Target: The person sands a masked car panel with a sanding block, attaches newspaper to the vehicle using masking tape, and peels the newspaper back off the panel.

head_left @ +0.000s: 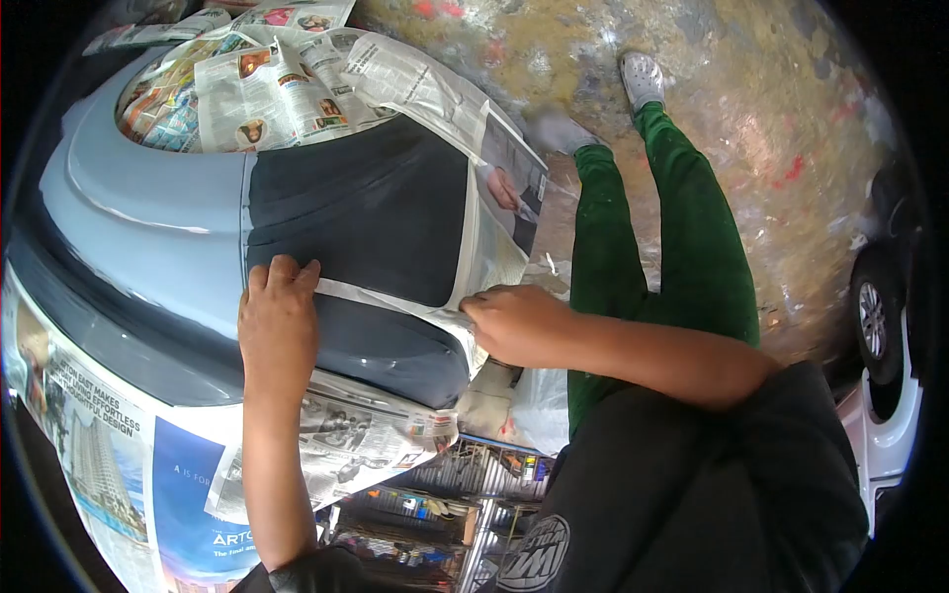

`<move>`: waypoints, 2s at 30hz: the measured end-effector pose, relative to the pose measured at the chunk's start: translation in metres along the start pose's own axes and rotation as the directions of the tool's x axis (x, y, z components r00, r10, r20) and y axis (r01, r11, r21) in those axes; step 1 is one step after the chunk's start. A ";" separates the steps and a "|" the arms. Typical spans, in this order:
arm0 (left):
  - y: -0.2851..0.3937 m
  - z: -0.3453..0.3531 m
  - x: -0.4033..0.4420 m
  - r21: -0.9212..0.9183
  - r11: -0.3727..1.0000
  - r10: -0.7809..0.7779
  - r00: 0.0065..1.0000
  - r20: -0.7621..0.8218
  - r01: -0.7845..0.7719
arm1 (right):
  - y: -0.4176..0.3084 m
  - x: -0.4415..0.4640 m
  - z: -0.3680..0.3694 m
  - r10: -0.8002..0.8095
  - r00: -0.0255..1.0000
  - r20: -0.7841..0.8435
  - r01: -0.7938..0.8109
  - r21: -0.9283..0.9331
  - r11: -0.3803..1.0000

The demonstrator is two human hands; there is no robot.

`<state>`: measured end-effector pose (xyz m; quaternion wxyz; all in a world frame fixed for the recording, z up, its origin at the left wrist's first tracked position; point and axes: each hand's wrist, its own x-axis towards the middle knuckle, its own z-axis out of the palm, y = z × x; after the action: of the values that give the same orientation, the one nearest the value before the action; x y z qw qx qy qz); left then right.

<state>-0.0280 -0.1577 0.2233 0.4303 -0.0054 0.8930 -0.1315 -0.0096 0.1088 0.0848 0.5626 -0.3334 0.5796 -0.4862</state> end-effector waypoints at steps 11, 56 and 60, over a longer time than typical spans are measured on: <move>0.003 -0.001 0.013 -0.047 0.998 0.035 0.992 0.120 -0.029 | 0.055 -0.034 -0.046 0.121 0.984 -0.131 -0.139 -0.143 0.980; 0.197 0.006 -0.081 -0.817 0.516 0.367 0.795 0.483 0.258 | 0.065 -0.019 -0.121 0.322 0.944 0.067 -0.328 0.125 0.936; 0.260 0.057 -0.105 -0.796 0.263 0.105 0.804 0.585 0.545 | 0.044 0.024 -0.090 0.186 0.966 0.179 -0.216 0.165 0.962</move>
<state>0.1090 0.0929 0.2080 0.5446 -0.4253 0.6236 0.3657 -0.0943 0.1166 0.0257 0.6826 -0.2578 0.5157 -0.4490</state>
